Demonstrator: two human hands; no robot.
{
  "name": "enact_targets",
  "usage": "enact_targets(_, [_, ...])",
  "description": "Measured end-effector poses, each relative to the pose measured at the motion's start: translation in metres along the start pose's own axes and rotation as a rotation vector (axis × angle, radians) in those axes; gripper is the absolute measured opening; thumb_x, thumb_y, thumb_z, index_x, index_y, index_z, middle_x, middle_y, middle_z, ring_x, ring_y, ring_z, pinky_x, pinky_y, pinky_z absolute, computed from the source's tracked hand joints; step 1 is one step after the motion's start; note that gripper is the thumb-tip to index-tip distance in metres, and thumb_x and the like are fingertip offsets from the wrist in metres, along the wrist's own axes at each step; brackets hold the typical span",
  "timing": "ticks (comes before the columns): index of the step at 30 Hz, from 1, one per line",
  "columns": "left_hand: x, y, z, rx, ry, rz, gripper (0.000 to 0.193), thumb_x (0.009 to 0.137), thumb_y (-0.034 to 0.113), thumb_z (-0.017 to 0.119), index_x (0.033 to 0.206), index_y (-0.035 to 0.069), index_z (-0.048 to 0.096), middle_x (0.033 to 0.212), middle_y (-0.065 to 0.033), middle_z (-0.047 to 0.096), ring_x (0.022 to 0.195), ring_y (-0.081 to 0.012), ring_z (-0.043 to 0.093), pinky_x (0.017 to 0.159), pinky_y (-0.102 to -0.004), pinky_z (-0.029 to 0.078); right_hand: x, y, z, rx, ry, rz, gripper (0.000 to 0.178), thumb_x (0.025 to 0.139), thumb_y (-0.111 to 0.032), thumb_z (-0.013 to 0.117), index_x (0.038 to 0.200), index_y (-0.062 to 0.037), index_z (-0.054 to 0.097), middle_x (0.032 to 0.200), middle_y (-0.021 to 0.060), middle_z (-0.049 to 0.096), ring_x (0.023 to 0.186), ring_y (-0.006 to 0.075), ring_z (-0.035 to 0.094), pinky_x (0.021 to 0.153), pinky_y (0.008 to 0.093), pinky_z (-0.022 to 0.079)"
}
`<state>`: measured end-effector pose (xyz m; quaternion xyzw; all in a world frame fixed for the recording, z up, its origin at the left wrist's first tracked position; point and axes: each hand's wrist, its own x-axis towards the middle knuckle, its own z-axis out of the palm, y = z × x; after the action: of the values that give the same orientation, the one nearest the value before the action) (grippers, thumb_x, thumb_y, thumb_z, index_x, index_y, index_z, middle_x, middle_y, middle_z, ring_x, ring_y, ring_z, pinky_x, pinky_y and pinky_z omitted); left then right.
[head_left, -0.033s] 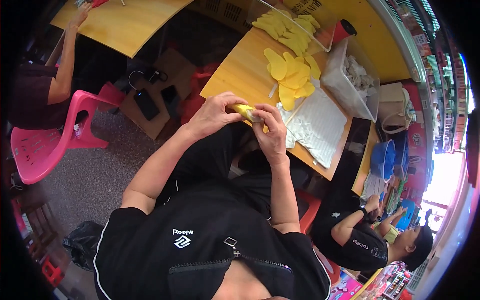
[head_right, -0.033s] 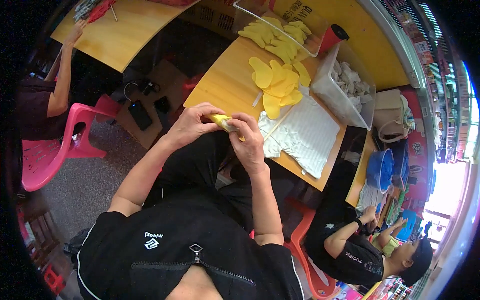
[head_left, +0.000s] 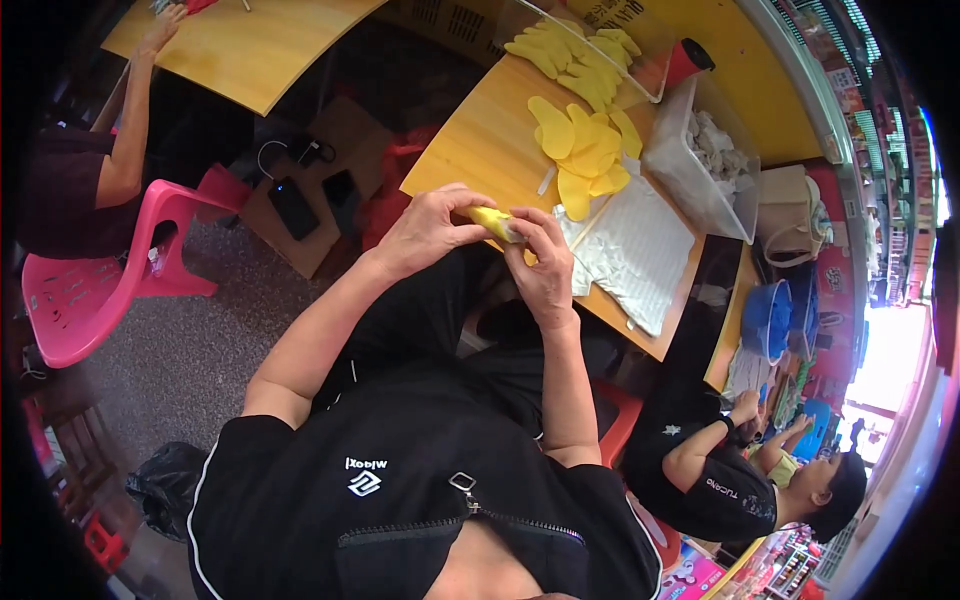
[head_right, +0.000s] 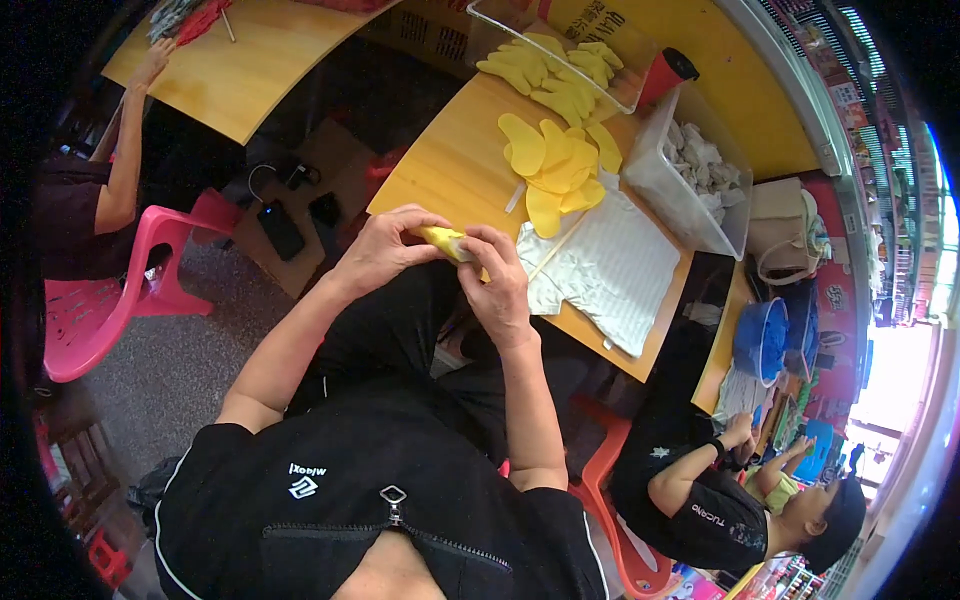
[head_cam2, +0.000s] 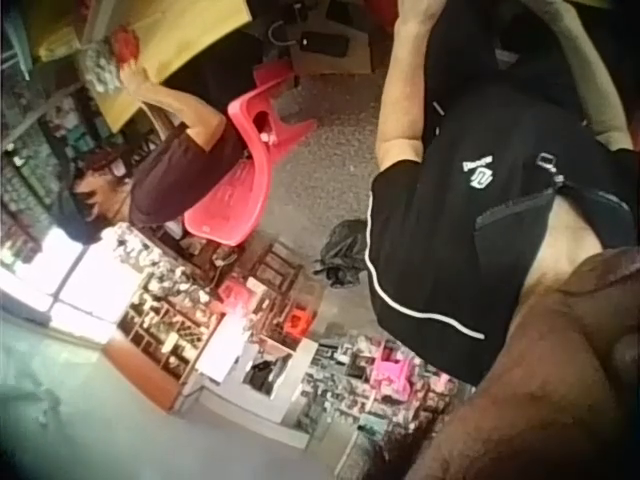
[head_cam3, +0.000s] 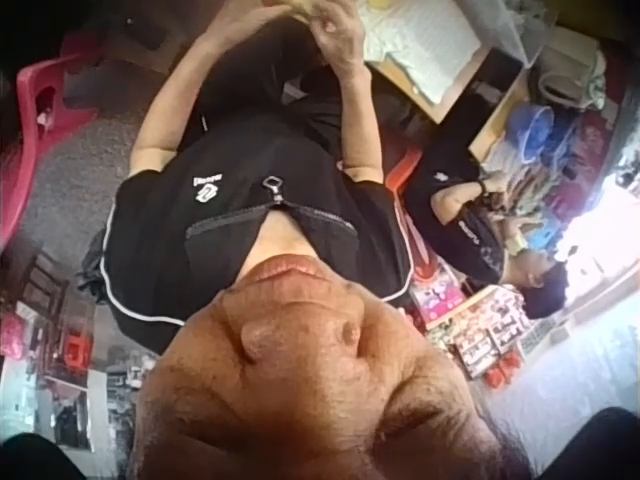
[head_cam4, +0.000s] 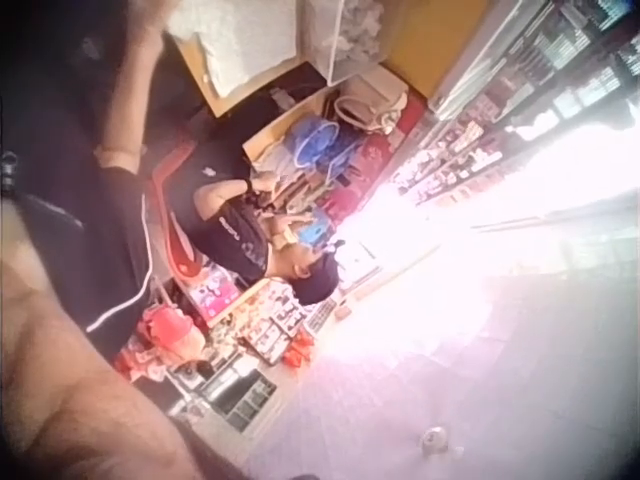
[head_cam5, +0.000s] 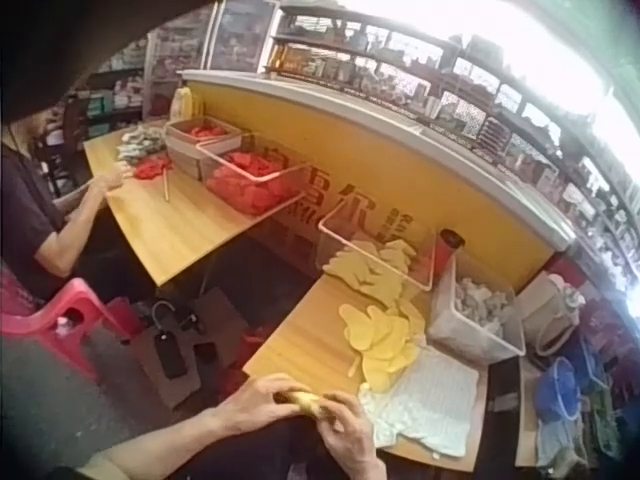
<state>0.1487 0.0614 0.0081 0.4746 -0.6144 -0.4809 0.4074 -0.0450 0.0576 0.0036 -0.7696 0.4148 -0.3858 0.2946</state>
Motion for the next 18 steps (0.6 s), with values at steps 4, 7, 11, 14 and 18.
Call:
enact_targets(4, [-0.001, 0.001, 0.003, -0.072, -0.015, -0.004, 0.028, 0.078, 0.003, 0.068, 0.106, -0.001, 0.063, 0.097, -0.0067, 0.061, 0.093, -0.0141, 0.061, 0.083, -0.0262, 0.049, -0.006, -0.003, 0.004, 0.065, -0.008, 0.082, 0.026, 0.073, 0.005, 0.065, 0.098, -0.0011, 0.061, 0.112, 0.0133, 0.057, 0.093, 0.0255, 0.062, 0.074, 0.0315, 0.053])
enact_targets(7, [-0.001, -0.006, 0.003, -0.045, -0.047, 0.048, 0.03, 0.078, 0.004, 0.069, 0.107, 0.0, 0.062, 0.099, -0.0063, 0.061, 0.093, -0.0144, 0.06, 0.082, -0.0265, 0.049, -0.008, -0.004, 0.008, 0.038, -0.012, 0.033, 0.026, 0.073, 0.005, 0.064, 0.098, -0.0017, 0.061, 0.113, 0.0146, 0.056, 0.094, 0.0275, 0.061, 0.075, 0.0336, 0.052])
enact_targets(11, [-0.005, -0.009, -0.001, 0.178, -0.091, 0.156, 0.03, 0.077, 0.004, 0.07, 0.106, 0.003, 0.062, 0.101, -0.0063, 0.06, 0.092, -0.0157, 0.06, 0.08, -0.0269, 0.048, -0.005, -0.001, 0.004, -0.08, -0.093, -0.074, 0.028, 0.072, 0.006, 0.064, 0.098, -0.0033, 0.061, 0.114, 0.0146, 0.056, 0.095, 0.0292, 0.061, 0.078, 0.0349, 0.051])
enact_targets(14, [-0.008, -0.004, -0.002, 0.051, -0.079, 0.086, 0.03, 0.076, 0.004, 0.07, 0.105, 0.004, 0.062, 0.101, -0.007, 0.06, 0.093, -0.0162, 0.059, 0.079, -0.0265, 0.048, -0.005, -0.006, 0.004, -0.126, -0.053, -0.084, 0.029, 0.072, 0.007, 0.064, 0.098, -0.0053, 0.062, 0.112, 0.014, 0.056, 0.096, 0.03, 0.06, 0.08, 0.0355, 0.051])
enact_targets(18, [-0.01, -0.007, 0.001, 0.043, -0.038, 0.111, 0.027, 0.076, 0.008, 0.07, 0.103, 0.003, 0.064, 0.095, -0.0086, 0.06, 0.092, -0.02, 0.059, 0.082, -0.0289, 0.047, -0.005, -0.014, 0.005, -0.09, -0.03, -0.063, 0.028, 0.072, 0.008, 0.064, 0.098, -0.0041, 0.062, 0.109, 0.0133, 0.058, 0.096, 0.0299, 0.06, 0.08, 0.035, 0.05])
